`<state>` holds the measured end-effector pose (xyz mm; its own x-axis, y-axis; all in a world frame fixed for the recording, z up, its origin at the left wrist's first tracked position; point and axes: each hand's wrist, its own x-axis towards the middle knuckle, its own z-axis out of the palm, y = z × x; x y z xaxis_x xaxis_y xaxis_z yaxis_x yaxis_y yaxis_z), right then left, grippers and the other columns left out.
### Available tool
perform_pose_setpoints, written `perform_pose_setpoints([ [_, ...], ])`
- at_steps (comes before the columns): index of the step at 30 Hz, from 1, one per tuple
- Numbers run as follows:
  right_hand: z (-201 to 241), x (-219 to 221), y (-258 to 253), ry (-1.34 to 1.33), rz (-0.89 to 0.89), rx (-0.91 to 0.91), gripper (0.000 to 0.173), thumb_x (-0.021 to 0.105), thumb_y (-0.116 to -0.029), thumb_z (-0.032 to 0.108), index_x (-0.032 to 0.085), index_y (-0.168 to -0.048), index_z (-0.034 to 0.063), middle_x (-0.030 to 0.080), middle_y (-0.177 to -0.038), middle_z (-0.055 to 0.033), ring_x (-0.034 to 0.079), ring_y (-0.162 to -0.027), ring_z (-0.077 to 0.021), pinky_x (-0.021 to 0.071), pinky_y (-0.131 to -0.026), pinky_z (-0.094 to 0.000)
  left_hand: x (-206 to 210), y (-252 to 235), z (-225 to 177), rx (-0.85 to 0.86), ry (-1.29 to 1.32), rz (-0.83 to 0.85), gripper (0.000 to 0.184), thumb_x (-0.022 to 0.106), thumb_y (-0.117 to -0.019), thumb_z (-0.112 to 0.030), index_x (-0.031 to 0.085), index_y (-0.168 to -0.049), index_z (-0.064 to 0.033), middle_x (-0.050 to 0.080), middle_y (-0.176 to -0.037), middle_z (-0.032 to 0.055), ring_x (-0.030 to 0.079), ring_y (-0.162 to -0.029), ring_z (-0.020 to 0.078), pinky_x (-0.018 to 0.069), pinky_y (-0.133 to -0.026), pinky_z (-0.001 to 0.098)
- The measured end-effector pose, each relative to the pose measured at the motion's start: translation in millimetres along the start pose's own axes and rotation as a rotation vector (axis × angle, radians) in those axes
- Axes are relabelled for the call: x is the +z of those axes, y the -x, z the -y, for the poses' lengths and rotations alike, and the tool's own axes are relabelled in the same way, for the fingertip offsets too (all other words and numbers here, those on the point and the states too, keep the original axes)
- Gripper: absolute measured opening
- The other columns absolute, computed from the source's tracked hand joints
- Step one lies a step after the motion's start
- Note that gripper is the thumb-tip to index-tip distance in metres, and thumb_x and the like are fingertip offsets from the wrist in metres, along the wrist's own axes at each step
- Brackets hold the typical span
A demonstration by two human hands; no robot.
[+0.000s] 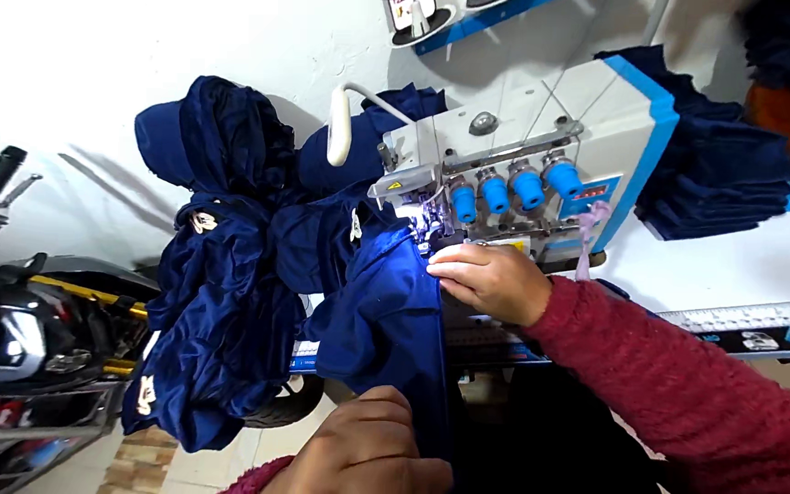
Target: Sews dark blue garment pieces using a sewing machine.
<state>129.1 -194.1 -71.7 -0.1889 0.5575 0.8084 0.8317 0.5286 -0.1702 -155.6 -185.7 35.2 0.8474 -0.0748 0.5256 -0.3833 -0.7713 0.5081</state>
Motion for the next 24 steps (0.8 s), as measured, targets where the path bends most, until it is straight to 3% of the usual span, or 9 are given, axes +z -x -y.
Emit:
perform_pose_setpoints([
  [5,6.0,-0.7,-0.2,0.048,0.009,0.057,0.023,0.063,-0.0977,0.018,0.077,-0.111,0.0067,0.073,-0.114,-0.0107,0.073,-0.096,-0.0239,0.0617,-0.075,-0.0389,-2.4,1.5,1.6,-0.012,-0.058,-0.005,0.017,0.061,-0.1024,-0.017,0.068,-0.098,-0.0025,0.06,-0.076,0.0069,0.061,-0.079,0.0178,0.0515,-0.088,0.0315],
  [11,14.3,2.8,0.4,0.161,0.031,0.143,0.031,0.063,-0.0976,0.023,0.075,-0.12,0.0058,0.07,-0.104,-0.0139,0.071,-0.078,-0.0266,0.0578,-0.058,-0.0394,-3.1,4.4,8.4,-0.022,-0.112,-0.025,0.017,0.06,-0.1029,-0.018,0.068,-0.098,-0.0035,0.06,-0.077,0.0056,0.062,-0.079,0.0167,0.0526,-0.086,0.0311],
  [14,15.5,4.3,0.5,0.183,0.027,0.172,0.035,0.062,-0.0977,0.027,0.073,-0.122,0.0035,0.07,-0.1,-0.0137,0.07,-0.077,-0.0269,0.0571,-0.058,-0.0396,-8.0,6.9,8.5,-0.061,-0.144,-0.057,0.018,0.06,-0.1034,-0.02,0.068,-0.099,-0.0053,0.063,-0.08,0.0036,0.064,-0.082,0.0139,0.0538,-0.086,0.0308],
  [16,17.1,1.2,0.0,0.177,0.0,0.188,0.034,0.064,-0.0965,0.029,0.072,-0.115,0.0015,0.07,-0.093,-0.0135,0.07,-0.072,-0.0269,0.0566,-0.055,-0.0409,-16.5,8.6,5.8,-0.11,-0.183,-0.11,0.019,0.061,-0.1035,-0.025,0.07,-0.099,-0.0082,0.066,-0.084,0.0002,0.065,-0.084,0.0103,0.0546,-0.087,0.0303],
  [18,27.5,-7.7,-1.6,0.158,0.025,0.252,0.028,0.065,-0.0943,0.031,0.069,-0.092,0.0027,0.064,-0.071,-0.0096,0.064,-0.058,-0.025,0.051,-0.048,-0.0419,-30.4,10.0,4.4,-0.16,-0.205,-0.184,0.017,0.062,-0.1025,-0.027,0.071,-0.099,-0.0135,0.069,-0.089,-0.0046,0.067,-0.088,0.008,0.0562,-0.087,0.0309],
  [19,37.4,-13.8,-2.8,0.123,0.115,0.305,0.028,0.064,-0.0936,0.029,0.065,-0.082,0.0041,0.058,-0.064,-0.0081,0.061,-0.054,-0.0249,0.0489,-0.046,-0.0434,-40.3,10.7,5.0,-0.195,-0.202,-0.221,0.016,0.062,-0.1024,-0.028,0.072,-0.099,-0.0167,0.071,-0.092,-0.0072,0.067,-0.091,0.0073,0.0565,-0.088,0.0308],
  [21,59.4,-18.5,-2.6,-0.035,0.432,0.388,0.025,0.066,-0.0911,0.025,0.064,-0.075,0.0068,0.058,-0.063,-0.0072,0.063,-0.058,-0.0264,0.0515,-0.049,-0.0485,-59.9,12.3,8.4,-0.264,-0.184,-0.33,0.013,0.066,-0.0998,-0.028,0.076,-0.1,-0.0208,0.074,-0.097,-0.009,0.07,-0.094,0.0089,0.0593,-0.088,0.0312],
  [23,80.7,-2.4,-10.4,-0.203,0.787,0.479,0.017,0.073,-0.0895,0.022,0.071,-0.084,0.0055,0.068,-0.08,-0.012,0.069,-0.077,-0.0317,0.0554,-0.064,-0.0569,-75.5,10.1,13.7,-0.31,-0.182,-0.409,0.012,0.068,-0.0982,-0.028,0.077,-0.098,-0.0205,0.074,-0.098,-0.0082,0.071,-0.093,0.0095,0.0604,-0.086,0.0291],
  [24,90.6,15.2,-16.1,-0.229,0.877,0.484,0.019,0.072,-0.0913,0.02,0.073,-0.098,0.0024,0.07,-0.096,-0.0167,0.069,-0.091,-0.0358,0.0554,-0.076,-0.0603,-79.8,7.2,15.4,-0.323,-0.183,-0.427,0.011,0.069,-0.0977,-0.028,0.076,-0.097,-0.0202,0.074,-0.098,-0.0079,0.071,-0.093,0.0093,0.0604,-0.086,0.0283],
])
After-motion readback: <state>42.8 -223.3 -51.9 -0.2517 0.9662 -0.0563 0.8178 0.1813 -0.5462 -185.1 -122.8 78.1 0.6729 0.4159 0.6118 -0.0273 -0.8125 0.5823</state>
